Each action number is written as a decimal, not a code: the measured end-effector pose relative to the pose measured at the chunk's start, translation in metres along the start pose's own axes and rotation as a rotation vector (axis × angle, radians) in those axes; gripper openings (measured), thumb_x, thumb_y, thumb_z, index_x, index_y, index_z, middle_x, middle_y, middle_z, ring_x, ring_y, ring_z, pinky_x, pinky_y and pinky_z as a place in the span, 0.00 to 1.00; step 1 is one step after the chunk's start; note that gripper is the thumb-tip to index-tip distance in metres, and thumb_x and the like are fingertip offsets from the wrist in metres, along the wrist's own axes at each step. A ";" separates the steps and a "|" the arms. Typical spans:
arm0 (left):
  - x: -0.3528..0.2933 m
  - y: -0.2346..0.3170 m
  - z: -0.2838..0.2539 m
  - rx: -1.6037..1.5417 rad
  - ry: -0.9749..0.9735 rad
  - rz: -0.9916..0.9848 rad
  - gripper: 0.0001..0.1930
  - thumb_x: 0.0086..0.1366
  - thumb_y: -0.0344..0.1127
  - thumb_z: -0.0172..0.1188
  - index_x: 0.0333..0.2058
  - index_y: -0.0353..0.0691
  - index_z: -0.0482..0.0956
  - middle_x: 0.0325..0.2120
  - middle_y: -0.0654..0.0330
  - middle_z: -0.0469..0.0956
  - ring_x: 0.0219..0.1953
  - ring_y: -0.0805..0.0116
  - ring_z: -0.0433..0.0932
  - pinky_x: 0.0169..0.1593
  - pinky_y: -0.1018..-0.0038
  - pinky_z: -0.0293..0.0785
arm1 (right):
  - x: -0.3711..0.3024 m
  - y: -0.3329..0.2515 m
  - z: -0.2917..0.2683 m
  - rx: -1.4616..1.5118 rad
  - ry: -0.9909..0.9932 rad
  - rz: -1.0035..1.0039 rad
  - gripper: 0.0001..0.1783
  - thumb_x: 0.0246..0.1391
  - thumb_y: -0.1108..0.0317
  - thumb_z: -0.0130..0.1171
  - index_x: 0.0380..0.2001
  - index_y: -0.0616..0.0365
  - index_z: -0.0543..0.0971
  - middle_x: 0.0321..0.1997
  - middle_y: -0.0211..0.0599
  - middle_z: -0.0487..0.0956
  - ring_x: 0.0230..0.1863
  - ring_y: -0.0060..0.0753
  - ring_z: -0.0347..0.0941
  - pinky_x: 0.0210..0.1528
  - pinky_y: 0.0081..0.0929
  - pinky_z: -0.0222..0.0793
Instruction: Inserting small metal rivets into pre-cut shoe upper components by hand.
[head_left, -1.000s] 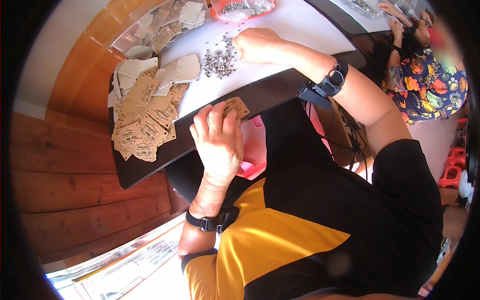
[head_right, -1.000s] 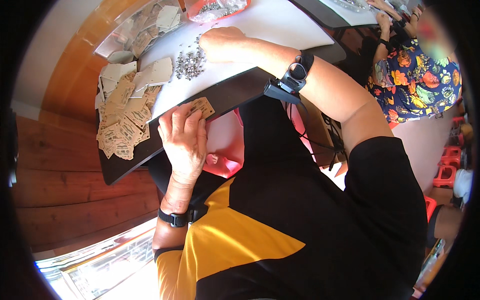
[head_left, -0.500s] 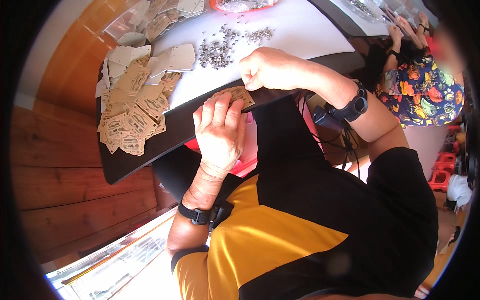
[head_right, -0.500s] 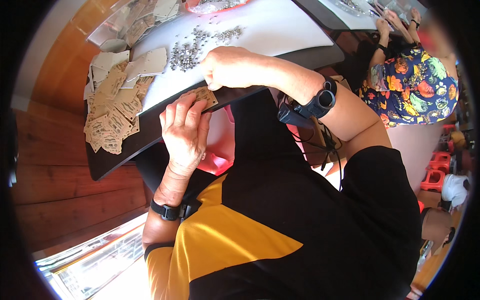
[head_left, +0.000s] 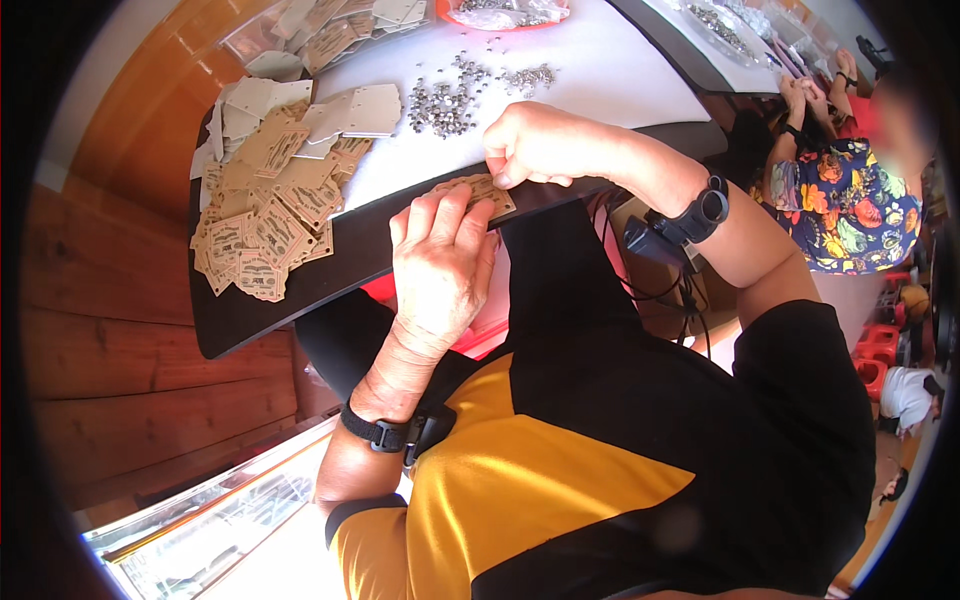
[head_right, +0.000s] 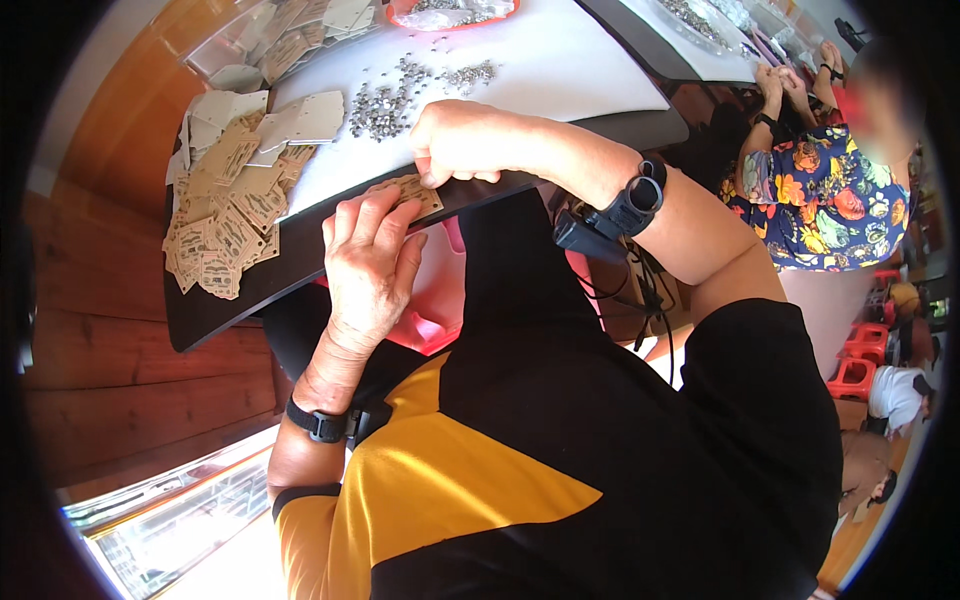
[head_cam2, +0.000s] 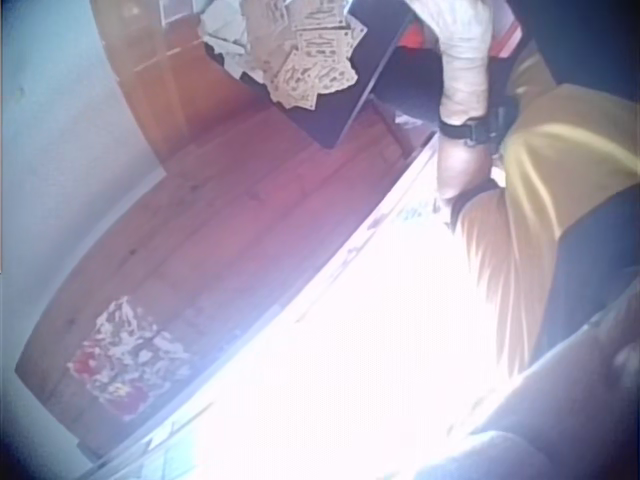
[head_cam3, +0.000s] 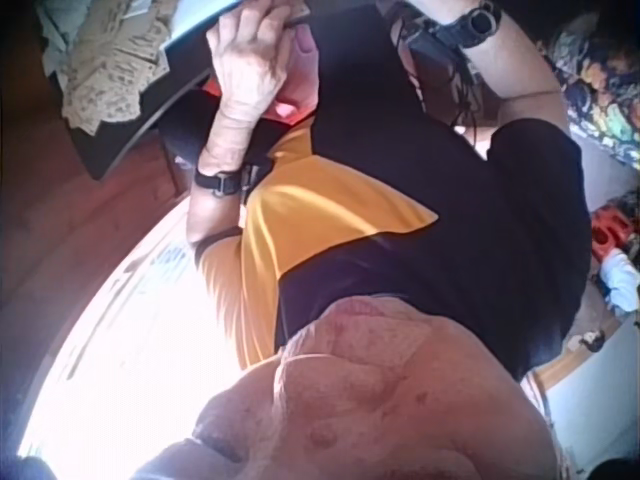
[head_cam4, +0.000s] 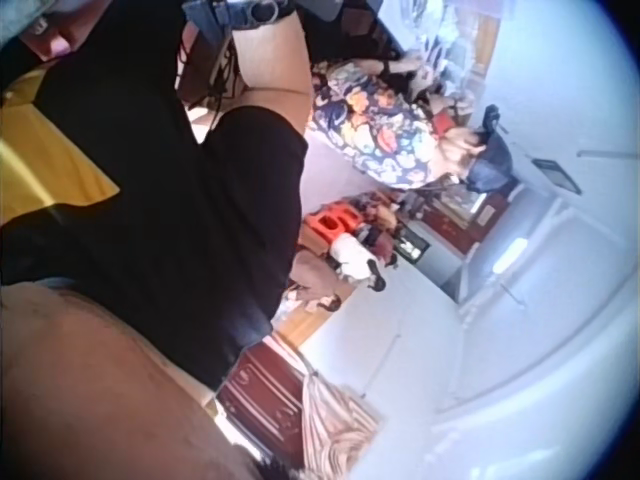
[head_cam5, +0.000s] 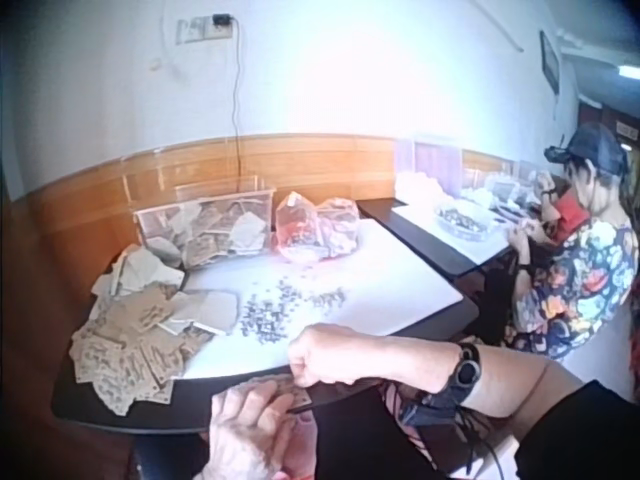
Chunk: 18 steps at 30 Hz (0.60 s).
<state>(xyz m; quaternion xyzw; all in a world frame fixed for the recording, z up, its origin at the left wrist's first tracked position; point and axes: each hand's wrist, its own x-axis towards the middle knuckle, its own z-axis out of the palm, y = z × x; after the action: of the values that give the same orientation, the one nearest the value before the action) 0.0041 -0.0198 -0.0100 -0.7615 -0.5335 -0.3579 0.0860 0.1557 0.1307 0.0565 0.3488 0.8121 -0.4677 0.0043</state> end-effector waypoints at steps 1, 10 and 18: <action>0.001 0.000 -0.001 -0.006 -0.013 0.001 0.18 0.53 0.29 0.66 0.44 0.40 0.80 0.47 0.56 0.76 0.49 0.56 0.73 0.49 0.62 0.66 | 0.001 0.003 -0.002 -0.001 0.002 0.003 0.04 0.51 0.76 0.62 0.26 0.65 0.78 0.12 0.27 0.67 0.09 0.17 0.59 0.10 0.24 0.52; 0.001 -0.002 -0.002 -0.036 -0.015 0.001 0.19 0.52 0.30 0.66 0.45 0.39 0.80 0.48 0.55 0.75 0.49 0.54 0.73 0.50 0.61 0.66 | 0.003 0.001 0.001 0.053 0.004 -0.007 0.04 0.51 0.76 0.62 0.26 0.64 0.77 0.12 0.25 0.66 0.09 0.16 0.59 0.10 0.23 0.53; 0.000 0.000 0.000 -0.032 -0.001 -0.024 0.19 0.52 0.30 0.67 0.44 0.39 0.80 0.48 0.54 0.75 0.49 0.52 0.72 0.50 0.60 0.66 | -0.010 0.029 0.013 -0.108 0.306 -0.276 0.03 0.52 0.69 0.63 0.29 0.54 0.79 0.20 0.26 0.75 0.17 0.18 0.67 0.18 0.25 0.62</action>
<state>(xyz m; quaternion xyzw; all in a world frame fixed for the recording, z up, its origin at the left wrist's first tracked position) 0.0039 -0.0198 -0.0104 -0.7566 -0.5368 -0.3668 0.0692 0.1755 0.1242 0.0305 0.3002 0.8673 -0.3615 -0.1645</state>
